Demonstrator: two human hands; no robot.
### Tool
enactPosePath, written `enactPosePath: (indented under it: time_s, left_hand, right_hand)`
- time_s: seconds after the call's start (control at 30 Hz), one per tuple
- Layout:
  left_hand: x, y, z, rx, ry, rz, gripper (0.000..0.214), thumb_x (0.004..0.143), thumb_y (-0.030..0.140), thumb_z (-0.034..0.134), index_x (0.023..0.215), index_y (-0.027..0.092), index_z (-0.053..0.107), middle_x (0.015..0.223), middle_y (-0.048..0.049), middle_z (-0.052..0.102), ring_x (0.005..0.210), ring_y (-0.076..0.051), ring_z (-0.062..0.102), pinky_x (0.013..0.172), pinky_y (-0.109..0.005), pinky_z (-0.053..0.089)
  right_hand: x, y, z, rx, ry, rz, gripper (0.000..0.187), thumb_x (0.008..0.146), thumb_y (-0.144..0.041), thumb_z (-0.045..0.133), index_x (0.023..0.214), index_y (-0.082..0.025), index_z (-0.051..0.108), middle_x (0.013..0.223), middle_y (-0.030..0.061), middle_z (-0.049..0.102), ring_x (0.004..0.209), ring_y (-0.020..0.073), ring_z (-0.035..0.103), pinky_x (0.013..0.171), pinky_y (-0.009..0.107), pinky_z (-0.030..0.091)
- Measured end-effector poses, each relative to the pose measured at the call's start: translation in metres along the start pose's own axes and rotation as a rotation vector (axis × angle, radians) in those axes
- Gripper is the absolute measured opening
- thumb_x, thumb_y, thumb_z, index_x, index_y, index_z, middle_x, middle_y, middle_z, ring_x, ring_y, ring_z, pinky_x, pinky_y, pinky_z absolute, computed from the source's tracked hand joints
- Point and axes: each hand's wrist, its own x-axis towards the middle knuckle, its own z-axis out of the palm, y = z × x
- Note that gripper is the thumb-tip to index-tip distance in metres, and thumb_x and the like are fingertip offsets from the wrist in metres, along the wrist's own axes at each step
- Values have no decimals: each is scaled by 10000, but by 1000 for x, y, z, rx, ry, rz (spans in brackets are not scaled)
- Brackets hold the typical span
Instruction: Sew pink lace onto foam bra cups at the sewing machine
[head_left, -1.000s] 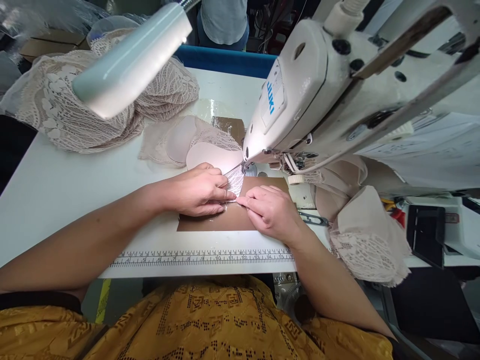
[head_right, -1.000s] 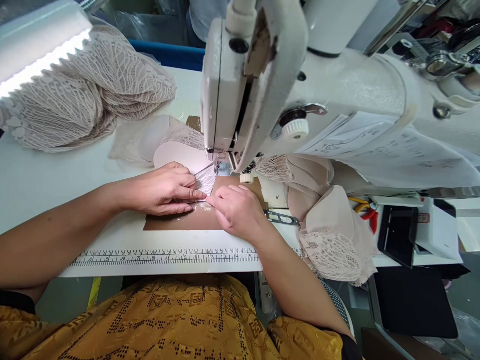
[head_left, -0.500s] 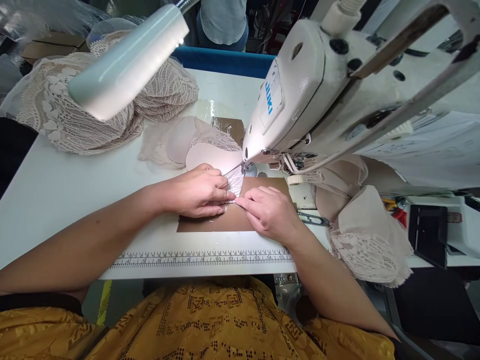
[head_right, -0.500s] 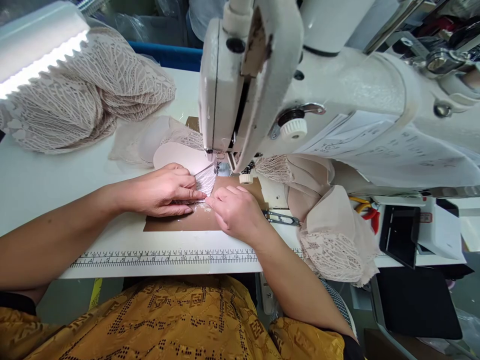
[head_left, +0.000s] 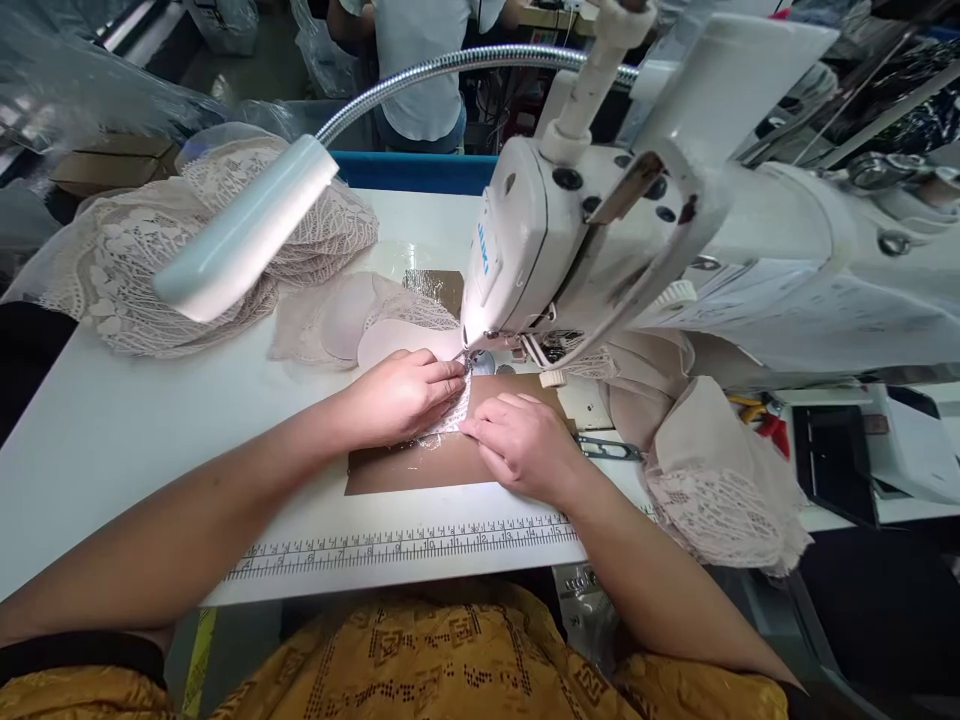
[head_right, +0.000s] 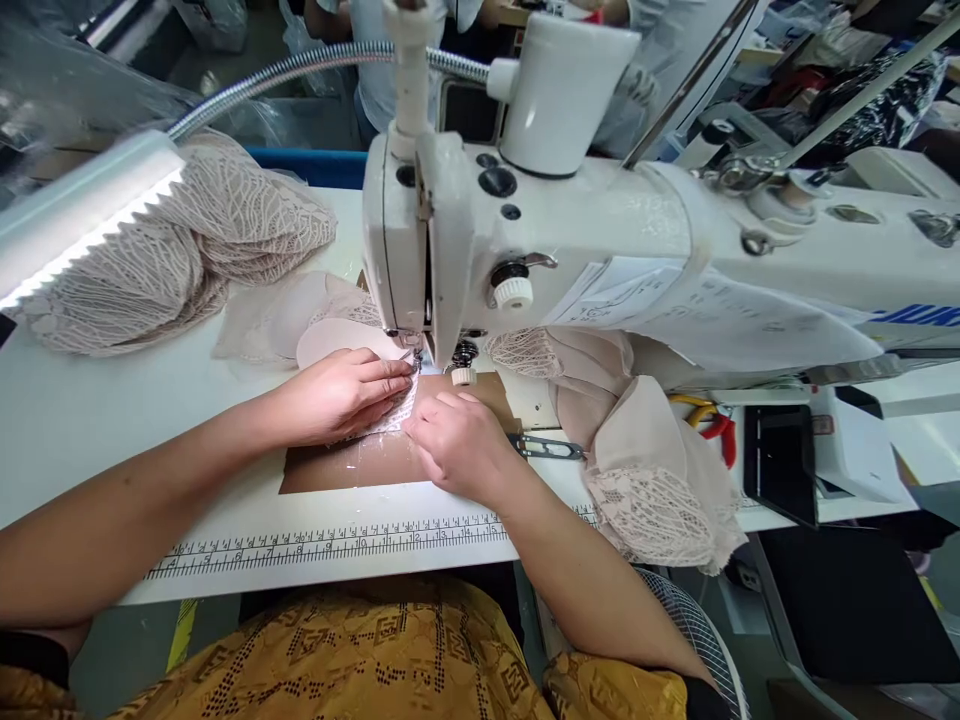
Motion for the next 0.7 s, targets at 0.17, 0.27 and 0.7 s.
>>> enactPosePath:
  time_s: [0.17,0.27,0.7]
  left_hand:
    - [-1,0,-1,6,-9,-4,355,1001,296,406,1196,120,645,1315,-118,610,887,-227,569,790,-358,481]
    - [-1,-1,1,17,-6,-5,369,1000,307,403,1214,114,633,1326,-122,602,892,-233,568,790,-364,478]
    - [-3,-7,0,-41,-38,0,340,997,266,432,1272,170,606,1337,-115,600,1059,-251,561,879,-386,449]
  right_hand:
    - [0,1,2,-12,9,10,238,798,-85,518,882,-180,718,758,34,636,732,174,471,660,302,333]
    - [0,2,3,-20,19,29,234,819,-103,515,894,-180,722,774,38,646,738,176,479,667,301,336]
    - [5,0,2,-189,-66,209,272,919,-155,493,1064,-201,719,863,50,663,744,179,495,675,312,327]
